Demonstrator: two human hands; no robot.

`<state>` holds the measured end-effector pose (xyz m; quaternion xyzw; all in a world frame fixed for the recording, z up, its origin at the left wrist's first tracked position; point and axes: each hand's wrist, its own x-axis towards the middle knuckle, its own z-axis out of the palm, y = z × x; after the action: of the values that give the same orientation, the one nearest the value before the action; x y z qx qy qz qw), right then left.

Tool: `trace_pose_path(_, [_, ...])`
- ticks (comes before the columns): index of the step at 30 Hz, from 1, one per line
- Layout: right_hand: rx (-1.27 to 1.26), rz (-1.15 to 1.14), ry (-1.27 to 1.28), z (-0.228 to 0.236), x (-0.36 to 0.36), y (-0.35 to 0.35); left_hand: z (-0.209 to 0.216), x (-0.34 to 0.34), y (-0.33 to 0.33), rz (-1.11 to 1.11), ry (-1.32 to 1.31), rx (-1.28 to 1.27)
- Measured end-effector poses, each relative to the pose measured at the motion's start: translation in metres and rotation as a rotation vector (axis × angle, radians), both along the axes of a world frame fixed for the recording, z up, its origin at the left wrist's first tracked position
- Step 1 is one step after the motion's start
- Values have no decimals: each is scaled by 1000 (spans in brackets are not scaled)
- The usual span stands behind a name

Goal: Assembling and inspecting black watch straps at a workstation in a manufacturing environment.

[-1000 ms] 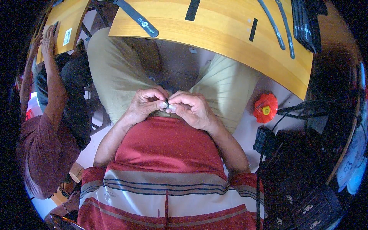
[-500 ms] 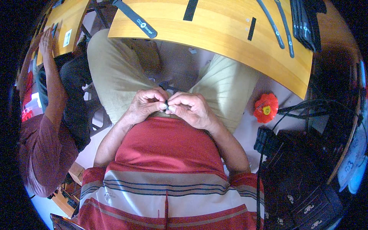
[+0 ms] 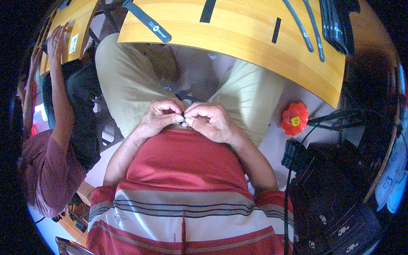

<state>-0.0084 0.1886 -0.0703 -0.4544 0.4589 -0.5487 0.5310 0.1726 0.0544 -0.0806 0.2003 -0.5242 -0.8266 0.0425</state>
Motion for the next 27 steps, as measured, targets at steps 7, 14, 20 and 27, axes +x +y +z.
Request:
trace_pose_path(7, [-8,-33,16,2,0,1,2,-2,2,20,-20,29])
trace_pose_path(14, [-6,-48,167,-4,-1,3,2,-1,2,-1,-22,-94])
trace_pose_path(20, [86,-106,242,-4,1,4,-1,-2,4,-14,-89,-223])
trace_pose_path(27, [187,-54,336,6,-4,2,-2,-4,7,-15,-129,-251])
